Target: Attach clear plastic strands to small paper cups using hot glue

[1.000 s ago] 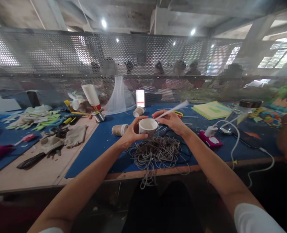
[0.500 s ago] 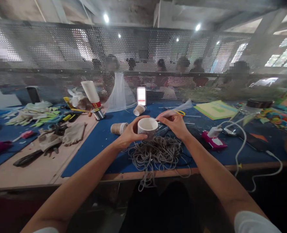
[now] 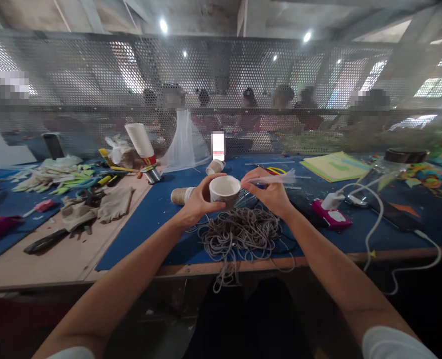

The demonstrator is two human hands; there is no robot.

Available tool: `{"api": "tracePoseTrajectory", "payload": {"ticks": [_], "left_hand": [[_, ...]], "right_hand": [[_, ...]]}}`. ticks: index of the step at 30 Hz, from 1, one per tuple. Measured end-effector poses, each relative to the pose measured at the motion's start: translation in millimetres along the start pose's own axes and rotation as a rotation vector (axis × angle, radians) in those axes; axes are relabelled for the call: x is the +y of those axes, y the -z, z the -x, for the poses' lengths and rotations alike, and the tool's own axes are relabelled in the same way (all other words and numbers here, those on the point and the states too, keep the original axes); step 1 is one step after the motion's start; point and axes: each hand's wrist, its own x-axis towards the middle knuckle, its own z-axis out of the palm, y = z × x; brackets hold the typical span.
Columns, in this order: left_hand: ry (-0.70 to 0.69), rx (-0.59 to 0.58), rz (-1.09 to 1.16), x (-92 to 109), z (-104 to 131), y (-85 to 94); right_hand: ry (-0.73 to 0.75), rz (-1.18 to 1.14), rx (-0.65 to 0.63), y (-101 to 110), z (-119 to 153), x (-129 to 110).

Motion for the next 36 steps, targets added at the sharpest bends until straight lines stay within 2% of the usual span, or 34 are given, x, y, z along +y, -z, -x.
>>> {"api": "tracePoseTrajectory", "payload": {"ticks": [3,10,19,27,30,36], "left_hand": [[-0.021,0.026,0.001,0,-1,-0.2],[-0.051,0.04,-0.003,4,-1,-2.6],[-0.092,0.104,-0.062,1,-1,-4.0],[-0.103,0.131,-0.122,4,0,-5.9],[-0.11,0.129,-0.144,5,0,-7.3],[-0.146,0.136,-0.143,1,0,-6.5]], "right_hand": [[-0.054,0.028,0.0,0,1,-1],[-0.034,0.129,-0.028,1,2,-2],[-0.088,-0.038,-0.073,-4,2,2],[-0.176,-0.047,-0.075,2,-1,2],[-0.193,-0.149,-0.087,4,-2,10],[-0.258,-0.557,-0.167,6,-3,22]]}}
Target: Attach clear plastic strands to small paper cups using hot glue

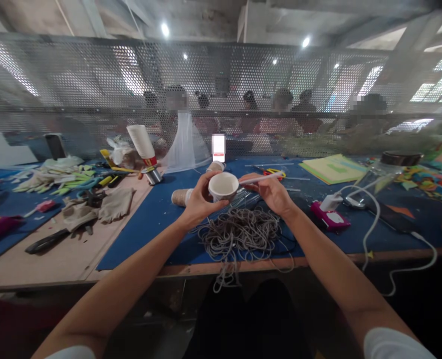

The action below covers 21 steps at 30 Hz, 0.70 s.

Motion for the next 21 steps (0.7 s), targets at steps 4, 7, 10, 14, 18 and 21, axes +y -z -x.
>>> {"api": "tracePoseTrajectory", "payload": {"ticks": [4,7,10,14,18,21], "left_hand": [[-0.012,0.004,-0.03,-3,0,0.4],[-0.008,-0.001,-0.032,-3,1,-0.8],[-0.003,-0.006,-0.059,-3,3,-3.5],[-0.036,0.003,-0.088,-4,5,-6.9],[-0.08,0.024,-0.119,-5,6,-8.1],[-0.094,0.025,-0.145,-4,6,-8.3]], "right_hand": [[-0.141,-0.082,0.022,1,-2,-2],[-0.197,-0.075,0.064,-2,-3,0],[-0.122,-0.003,0.135,-7,-2,6],[-0.085,0.09,0.206,-10,-1,13],[-0.077,0.181,0.221,-10,-2,15],[-0.076,0.262,0.202,-11,-2,14]]}}
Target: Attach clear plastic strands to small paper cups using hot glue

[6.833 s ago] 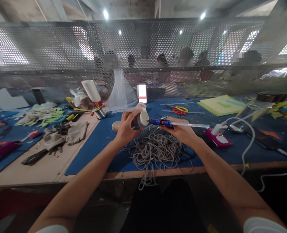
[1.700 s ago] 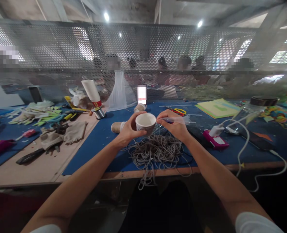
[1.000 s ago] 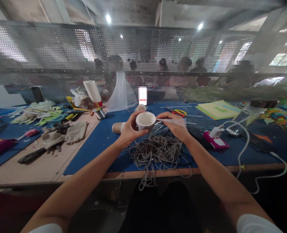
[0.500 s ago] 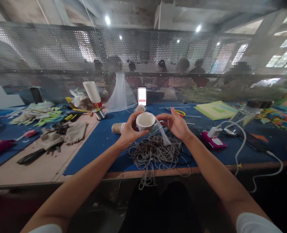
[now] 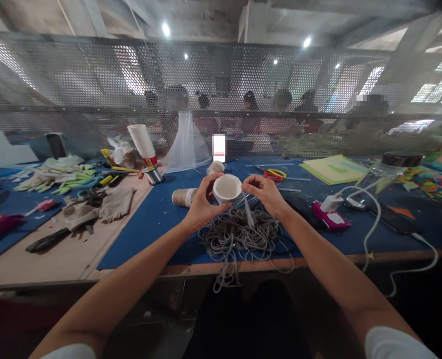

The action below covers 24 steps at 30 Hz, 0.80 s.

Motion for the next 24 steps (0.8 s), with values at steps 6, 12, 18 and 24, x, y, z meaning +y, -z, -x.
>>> {"api": "tracePoseTrajectory", "payload": {"ticks": [6,12,18,24], "left_hand": [[-0.033,0.013,-0.097,1.2,1.5,-1.2],[-0.074,0.027,-0.156,1.0,2.9,-3.6],[-0.082,0.027,-0.206,-4.9,5.3,-6.0],[-0.067,0.024,-0.231,-7.9,7.1,-7.5]], "right_hand": [[0.016,0.146,-0.072,1.6,1.8,-2.5],[0.004,0.196,-0.126,1.3,1.7,-5.3],[0.025,0.307,-0.091,-0.5,2.2,-7.1],[0.05,0.389,-0.054,-1.9,3.4,-8.9]]}}
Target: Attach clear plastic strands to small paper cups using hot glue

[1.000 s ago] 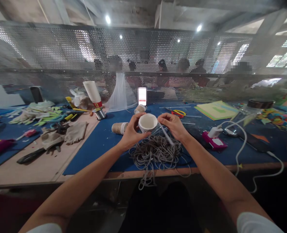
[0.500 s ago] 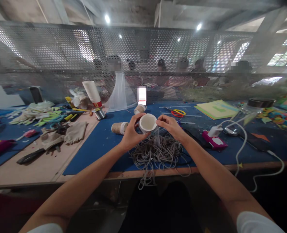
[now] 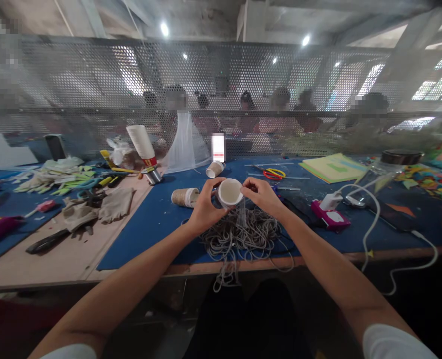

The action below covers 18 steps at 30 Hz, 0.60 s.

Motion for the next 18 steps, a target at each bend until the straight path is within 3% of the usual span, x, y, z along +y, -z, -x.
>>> {"api": "tracePoseTrajectory", "payload": {"ticks": [6,18], "left_hand": [[0.015,-0.024,-0.001,3.8,-0.2,-0.1],[0.084,-0.193,0.062,6.6,0.0,1.1]], "right_hand": [[-0.006,0.012,-0.01,-0.4,-0.2,2.6],[0.04,0.179,0.066,3.3,3.0,-1.6]]}}
